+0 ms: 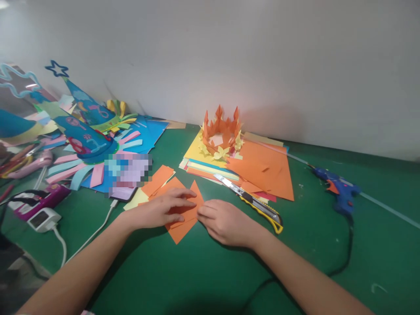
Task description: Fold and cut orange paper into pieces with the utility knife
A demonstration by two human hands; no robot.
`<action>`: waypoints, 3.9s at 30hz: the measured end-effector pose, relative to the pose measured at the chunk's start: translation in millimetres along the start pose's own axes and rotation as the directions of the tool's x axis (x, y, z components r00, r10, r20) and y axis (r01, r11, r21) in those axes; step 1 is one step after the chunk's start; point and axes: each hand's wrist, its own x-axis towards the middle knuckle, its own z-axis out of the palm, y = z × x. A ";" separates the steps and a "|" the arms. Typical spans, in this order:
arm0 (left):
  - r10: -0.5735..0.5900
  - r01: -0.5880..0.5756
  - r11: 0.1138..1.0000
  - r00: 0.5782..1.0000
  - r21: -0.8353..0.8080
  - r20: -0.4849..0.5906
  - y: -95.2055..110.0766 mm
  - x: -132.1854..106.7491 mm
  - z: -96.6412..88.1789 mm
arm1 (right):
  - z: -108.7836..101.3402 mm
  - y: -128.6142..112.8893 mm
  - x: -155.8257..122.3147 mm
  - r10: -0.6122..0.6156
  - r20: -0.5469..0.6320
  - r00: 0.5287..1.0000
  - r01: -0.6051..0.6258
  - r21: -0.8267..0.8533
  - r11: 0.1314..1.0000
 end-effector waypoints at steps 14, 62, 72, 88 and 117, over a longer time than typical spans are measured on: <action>0.060 -0.060 0.998 0.997 -0.002 -0.056 -8.8 0.5 5.4 | 12.5 -22.6 39.4 -0.092 0.124 0.988 0.088 0.036 0.995; 0.005 0.000 0.997 0.998 0.075 -0.067 13.9 -1.0 2.2 | 6.4 -14.0 -20.0 0.177 -0.034 0.984 -0.180 -0.125 0.976; 0.009 -0.001 0.994 0.998 0.110 -0.070 15.3 0.1 3.8 | 7.0 -15.6 -22.8 0.209 -0.041 0.977 -0.213 -0.198 0.957; 0.008 -0.001 0.995 0.997 0.097 -0.081 15.7 -0.8 4.1 | -7.6 -21.7 -22.4 0.338 -0.160 0.928 -0.366 -0.201 0.909; -0.105 0.099 0.992 0.992 -0.083 -0.072 21.1 -2.4 0.1 | -3.2 10.6 -49.7 0.436 -0.296 0.850 -0.500 -0.192 0.844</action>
